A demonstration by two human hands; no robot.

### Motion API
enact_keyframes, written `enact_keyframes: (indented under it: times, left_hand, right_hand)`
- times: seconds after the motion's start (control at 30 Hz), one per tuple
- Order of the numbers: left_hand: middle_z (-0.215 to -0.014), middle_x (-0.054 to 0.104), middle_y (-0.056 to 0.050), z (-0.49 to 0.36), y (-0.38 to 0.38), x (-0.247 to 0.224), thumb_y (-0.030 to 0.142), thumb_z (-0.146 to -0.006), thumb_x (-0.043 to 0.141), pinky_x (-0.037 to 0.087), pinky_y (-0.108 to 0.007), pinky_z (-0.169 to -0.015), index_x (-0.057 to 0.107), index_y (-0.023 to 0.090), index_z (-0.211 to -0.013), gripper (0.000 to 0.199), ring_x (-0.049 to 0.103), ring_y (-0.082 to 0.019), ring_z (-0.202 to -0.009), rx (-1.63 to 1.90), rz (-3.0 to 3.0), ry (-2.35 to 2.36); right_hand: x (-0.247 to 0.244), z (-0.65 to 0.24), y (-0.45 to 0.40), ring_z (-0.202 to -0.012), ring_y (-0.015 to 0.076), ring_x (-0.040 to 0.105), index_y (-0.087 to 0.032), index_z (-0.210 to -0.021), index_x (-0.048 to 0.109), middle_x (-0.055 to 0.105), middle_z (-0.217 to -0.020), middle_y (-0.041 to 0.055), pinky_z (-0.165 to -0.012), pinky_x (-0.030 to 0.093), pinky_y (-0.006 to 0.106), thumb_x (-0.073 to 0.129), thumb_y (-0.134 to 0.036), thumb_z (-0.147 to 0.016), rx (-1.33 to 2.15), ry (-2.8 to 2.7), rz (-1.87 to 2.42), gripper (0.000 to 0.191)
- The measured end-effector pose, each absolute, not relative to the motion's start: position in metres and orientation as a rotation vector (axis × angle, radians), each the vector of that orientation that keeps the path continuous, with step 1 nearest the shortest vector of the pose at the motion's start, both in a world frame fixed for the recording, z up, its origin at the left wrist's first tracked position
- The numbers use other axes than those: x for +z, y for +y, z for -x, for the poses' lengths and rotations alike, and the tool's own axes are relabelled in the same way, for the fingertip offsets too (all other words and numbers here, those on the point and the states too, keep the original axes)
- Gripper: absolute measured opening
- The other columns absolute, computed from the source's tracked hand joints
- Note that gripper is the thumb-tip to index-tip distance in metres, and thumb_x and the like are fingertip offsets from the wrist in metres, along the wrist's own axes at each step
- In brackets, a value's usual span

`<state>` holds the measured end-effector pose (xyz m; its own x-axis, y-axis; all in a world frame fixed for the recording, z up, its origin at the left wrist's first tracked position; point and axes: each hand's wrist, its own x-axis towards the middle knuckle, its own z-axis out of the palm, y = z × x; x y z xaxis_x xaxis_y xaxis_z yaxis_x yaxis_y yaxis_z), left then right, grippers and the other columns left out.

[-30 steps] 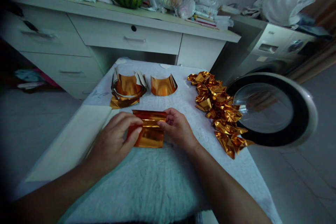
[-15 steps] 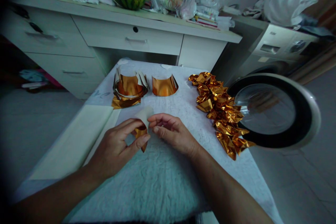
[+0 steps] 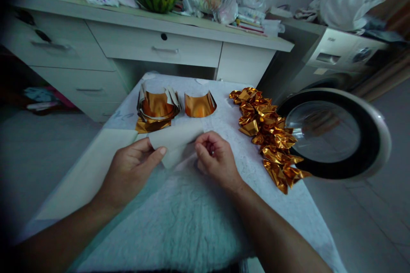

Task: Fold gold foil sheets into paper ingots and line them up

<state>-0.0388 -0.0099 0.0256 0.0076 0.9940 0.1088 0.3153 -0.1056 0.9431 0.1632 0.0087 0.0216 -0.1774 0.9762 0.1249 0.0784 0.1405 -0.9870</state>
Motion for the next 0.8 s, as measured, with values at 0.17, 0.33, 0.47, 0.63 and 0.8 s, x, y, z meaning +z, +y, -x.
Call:
enact_keyframes:
  times: [0.17,0.33,0.47,0.63,0.8]
  left_hand:
    - [-0.102,0.072,-0.005,0.037,-0.007,0.025,0.034,-0.089,0.06,0.054,-0.032,-0.079,0.066,0.017,-0.112,0.029,0.067,-0.02,-0.089,1.155,-1.368,1.226]
    - [-0.106,0.072,-0.007,0.035,-0.005,0.027,0.033,-0.088,0.059,0.054,-0.032,-0.08,0.063,0.016,-0.112,0.029,0.067,-0.021,-0.094,1.107,-1.239,1.14]
    - [-0.091,0.069,-0.002,0.036,-0.002,0.023,0.032,-0.086,0.061,0.053,-0.029,-0.07,0.055,0.018,-0.113,0.03,0.067,-0.017,-0.079,1.142,-1.227,1.196]
    - [-0.063,0.052,0.01,0.04,0.002,0.012,0.027,-0.086,0.058,0.039,-0.022,-0.054,0.035,0.024,-0.128,0.048,0.055,-0.012,-0.055,1.121,-1.427,1.439]
    - [-0.061,0.051,0.009,0.043,0.004,0.013,0.023,-0.086,0.053,0.034,-0.025,-0.055,0.041,0.022,-0.121,0.037,0.054,-0.015,-0.056,0.784,-1.802,1.631]
  right_hand:
    - [0.017,-0.17,0.018,-0.082,0.0154,0.051,-0.023,-0.101,0.057,0.056,-0.091,0.0017,-0.072,0.044,0.027,0.07,-0.04,-0.081,1.051,-1.351,1.117,0.03]
    - [0.019,-0.168,0.02,-0.068,0.0124,0.05,-0.02,-0.085,0.059,0.056,-0.077,-0.001,-0.062,0.04,0.024,0.071,-0.043,-0.08,1.284,-1.269,1.056,0.026]
    - [0.018,-0.165,0.02,-0.058,0.0096,0.045,-0.02,-0.077,0.055,0.053,-0.067,-0.0041,-0.052,0.033,0.021,0.074,-0.041,-0.075,1.345,-1.196,1.109,0.028]
    - [0.012,-0.164,0.02,-0.047,0.0082,0.043,-0.022,-0.086,0.049,0.053,-0.062,-0.0083,-0.045,0.032,0.02,0.069,-0.039,-0.075,1.406,-1.242,1.217,0.028]
    - [0.007,-0.162,0.019,-0.048,0.0104,0.046,-0.024,-0.101,0.043,0.051,-0.058,-0.0109,-0.048,0.032,0.021,0.06,-0.023,-0.078,1.052,-1.639,1.473,0.028]
